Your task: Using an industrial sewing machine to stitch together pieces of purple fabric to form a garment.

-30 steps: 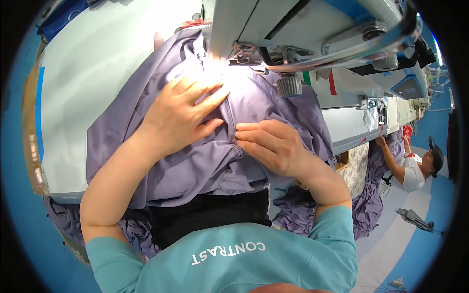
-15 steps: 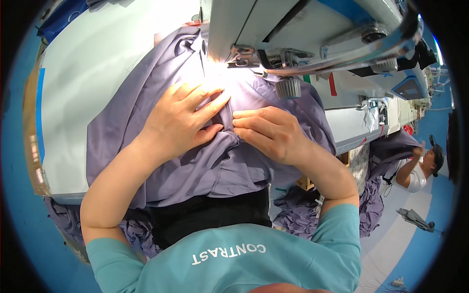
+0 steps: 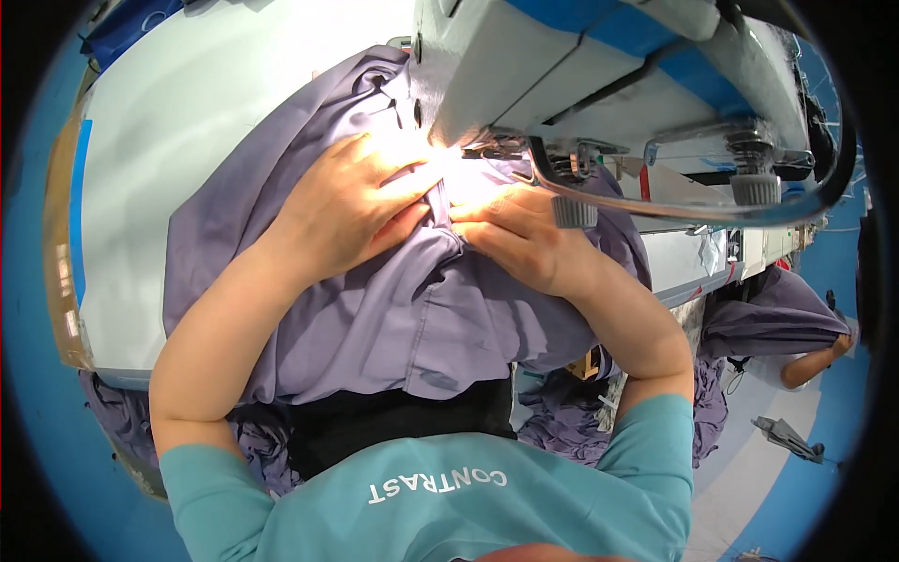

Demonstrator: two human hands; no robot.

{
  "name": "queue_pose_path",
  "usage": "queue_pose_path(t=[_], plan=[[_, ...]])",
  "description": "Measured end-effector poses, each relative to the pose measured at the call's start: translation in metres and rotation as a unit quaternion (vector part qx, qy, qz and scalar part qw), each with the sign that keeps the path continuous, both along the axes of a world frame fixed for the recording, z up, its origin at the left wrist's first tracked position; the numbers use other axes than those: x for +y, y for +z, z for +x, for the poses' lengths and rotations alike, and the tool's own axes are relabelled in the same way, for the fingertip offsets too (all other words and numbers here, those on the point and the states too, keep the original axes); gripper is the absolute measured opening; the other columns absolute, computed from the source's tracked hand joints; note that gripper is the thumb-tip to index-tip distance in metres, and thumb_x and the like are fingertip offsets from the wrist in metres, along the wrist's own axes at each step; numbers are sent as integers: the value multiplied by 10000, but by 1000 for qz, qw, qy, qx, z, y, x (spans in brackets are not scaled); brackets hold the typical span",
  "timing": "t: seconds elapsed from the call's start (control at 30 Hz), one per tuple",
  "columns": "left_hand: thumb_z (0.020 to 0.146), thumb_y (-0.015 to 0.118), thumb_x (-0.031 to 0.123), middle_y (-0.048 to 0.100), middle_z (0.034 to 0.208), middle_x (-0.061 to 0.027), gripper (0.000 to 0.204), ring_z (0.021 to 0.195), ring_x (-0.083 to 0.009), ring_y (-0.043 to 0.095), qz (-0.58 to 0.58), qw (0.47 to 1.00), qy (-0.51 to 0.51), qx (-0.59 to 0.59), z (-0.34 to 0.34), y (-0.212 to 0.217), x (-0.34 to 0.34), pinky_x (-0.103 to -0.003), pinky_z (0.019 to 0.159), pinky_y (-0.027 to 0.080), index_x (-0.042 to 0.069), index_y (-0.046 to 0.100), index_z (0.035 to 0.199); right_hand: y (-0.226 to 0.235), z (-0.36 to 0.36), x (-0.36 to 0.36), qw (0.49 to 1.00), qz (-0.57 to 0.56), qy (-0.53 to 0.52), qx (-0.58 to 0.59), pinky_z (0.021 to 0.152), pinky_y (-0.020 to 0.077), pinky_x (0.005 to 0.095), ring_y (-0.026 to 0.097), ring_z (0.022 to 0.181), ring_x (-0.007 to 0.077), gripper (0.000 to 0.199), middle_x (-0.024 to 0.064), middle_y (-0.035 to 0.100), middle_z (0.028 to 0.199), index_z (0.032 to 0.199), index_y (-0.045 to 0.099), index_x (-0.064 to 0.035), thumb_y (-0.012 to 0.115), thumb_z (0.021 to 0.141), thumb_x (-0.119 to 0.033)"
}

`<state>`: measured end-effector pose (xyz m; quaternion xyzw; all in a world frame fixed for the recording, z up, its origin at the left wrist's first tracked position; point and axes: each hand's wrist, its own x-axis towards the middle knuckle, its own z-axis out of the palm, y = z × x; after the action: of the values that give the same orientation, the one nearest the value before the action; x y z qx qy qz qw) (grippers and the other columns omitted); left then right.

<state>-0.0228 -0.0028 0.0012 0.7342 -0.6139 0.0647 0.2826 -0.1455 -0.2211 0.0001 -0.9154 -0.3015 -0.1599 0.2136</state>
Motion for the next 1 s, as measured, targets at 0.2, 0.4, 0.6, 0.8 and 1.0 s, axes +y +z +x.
queue_pose_path(t=[0.2, 0.4, 0.6, 0.8, 1.0], plan=[[782, 684, 68, 584, 1204, -121, 375, 1126, -317, 553, -5, 999, 4, -39, 3, -3, 3, -411, 991, 446, 41, 626, 1151, 3, -5, 5, 998, 35, -48, 8, 684, 535, 353, 657, 825, 250, 124, 7, 672, 990, 939, 640, -87, 639, 826, -139], [766, 734, 121, 278, 1527, -233, 819, 1442, -411, 236, 150, 971, 72, 169, -114, 27, 45, -535, 1153, 241, -10, 315, 1458, 36, -109, 62, 982, 100, -92, 128, 1122, 314, 509, 324, 1387, 481, 795, 295, 345, 1483, 1431, 388, 31, 724, 836, -376], [828, 673, 475, 220, 1583, -176, 907, 1480, -332, 170, 162, 980, 111, 0, -60, 6, 53, -484, 1204, 126, 62, 255, 1519, 8, -71, -38, 968, -21, -222, 118, 1185, 201, 500, 145, 1492, 329, 1104, 142, 207, 1601, 1544, 218, -99, 787, 670, -462], [787, 688, 455, 317, 1554, -119, 829, 1458, -284, 251, 244, 966, -37, -78, -62, 25, 102, -460, 1197, 175, 97, 384, 1470, 19, -131, 0, 959, -132, -58, 245, 1206, 220, 481, 192, 1482, 264, 1212, 56, 197, 1609, 1541, 240, -226, 797, 507, -522], [819, 673, 234, 518, 1402, -144, 616, 1253, -259, 544, 91, 990, -81, -76, -146, -11, 109, -416, 1042, 437, 23, 477, 1364, 14, -151, 0, 974, -102, -109, 170, 1073, 360, 470, 293, 1441, 306, 963, 84, 321, 1558, 1485, 391, -192, 532, 720, -760]])
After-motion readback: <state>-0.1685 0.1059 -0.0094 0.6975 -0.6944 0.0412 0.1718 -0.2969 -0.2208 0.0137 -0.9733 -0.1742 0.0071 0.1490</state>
